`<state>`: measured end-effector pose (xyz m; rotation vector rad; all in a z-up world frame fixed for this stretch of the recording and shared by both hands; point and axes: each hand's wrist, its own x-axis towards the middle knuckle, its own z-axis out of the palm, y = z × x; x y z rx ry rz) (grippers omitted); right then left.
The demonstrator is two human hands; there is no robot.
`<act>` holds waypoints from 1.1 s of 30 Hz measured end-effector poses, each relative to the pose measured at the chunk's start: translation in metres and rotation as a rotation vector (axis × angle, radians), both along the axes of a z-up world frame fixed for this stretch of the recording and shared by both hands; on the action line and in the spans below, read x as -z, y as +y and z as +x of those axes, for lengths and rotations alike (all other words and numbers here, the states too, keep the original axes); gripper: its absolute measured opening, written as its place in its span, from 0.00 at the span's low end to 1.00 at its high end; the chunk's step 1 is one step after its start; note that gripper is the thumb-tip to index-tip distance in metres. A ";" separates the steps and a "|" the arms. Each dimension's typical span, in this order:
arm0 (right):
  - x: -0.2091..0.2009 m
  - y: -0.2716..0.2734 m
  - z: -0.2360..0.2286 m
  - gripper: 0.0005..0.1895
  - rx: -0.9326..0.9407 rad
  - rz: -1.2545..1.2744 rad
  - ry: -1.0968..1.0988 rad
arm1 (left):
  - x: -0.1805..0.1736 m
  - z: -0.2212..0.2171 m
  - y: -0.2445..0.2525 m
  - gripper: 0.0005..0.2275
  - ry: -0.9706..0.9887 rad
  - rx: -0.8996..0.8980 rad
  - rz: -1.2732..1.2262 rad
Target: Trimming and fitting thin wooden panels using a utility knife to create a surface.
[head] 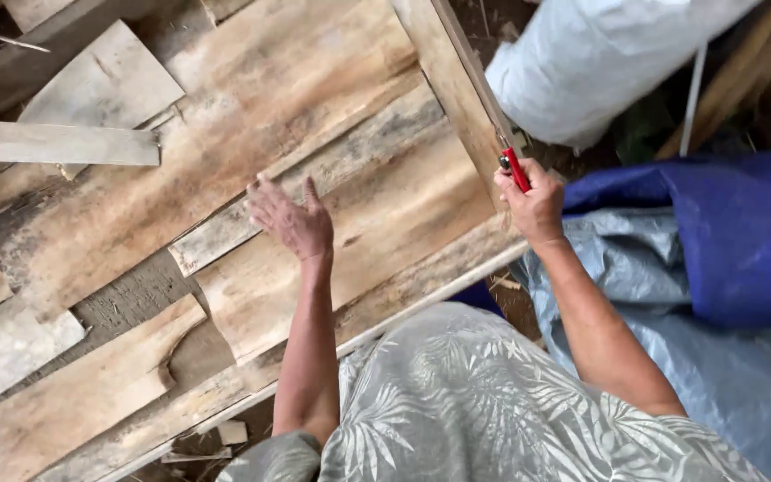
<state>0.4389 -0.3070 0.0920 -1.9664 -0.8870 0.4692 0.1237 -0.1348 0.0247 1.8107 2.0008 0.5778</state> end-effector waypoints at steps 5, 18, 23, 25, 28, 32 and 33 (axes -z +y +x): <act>0.022 0.075 0.056 0.05 -0.300 0.022 -0.112 | 0.035 -0.007 0.015 0.37 0.155 -0.269 0.002; 0.033 0.219 0.053 0.10 -0.865 0.135 -0.437 | 0.036 0.001 0.019 0.28 0.158 -0.374 -0.032; 0.071 0.231 0.040 0.17 -1.000 0.022 -0.673 | 0.042 0.004 0.025 0.25 0.207 -0.308 0.100; 0.079 0.231 0.041 0.16 -1.018 0.012 -0.681 | 0.041 0.006 0.025 0.24 0.216 -0.320 0.085; 0.079 0.237 0.039 0.13 -1.043 0.067 -0.694 | 0.041 0.006 0.032 0.22 0.222 -0.347 0.121; 0.068 0.245 0.032 0.09 -1.072 0.150 -0.676 | 0.045 0.003 0.039 0.19 0.203 -0.417 0.171; 0.067 0.247 0.032 0.09 -1.078 0.143 -0.672 | 0.044 0.004 0.040 0.19 0.203 -0.419 0.162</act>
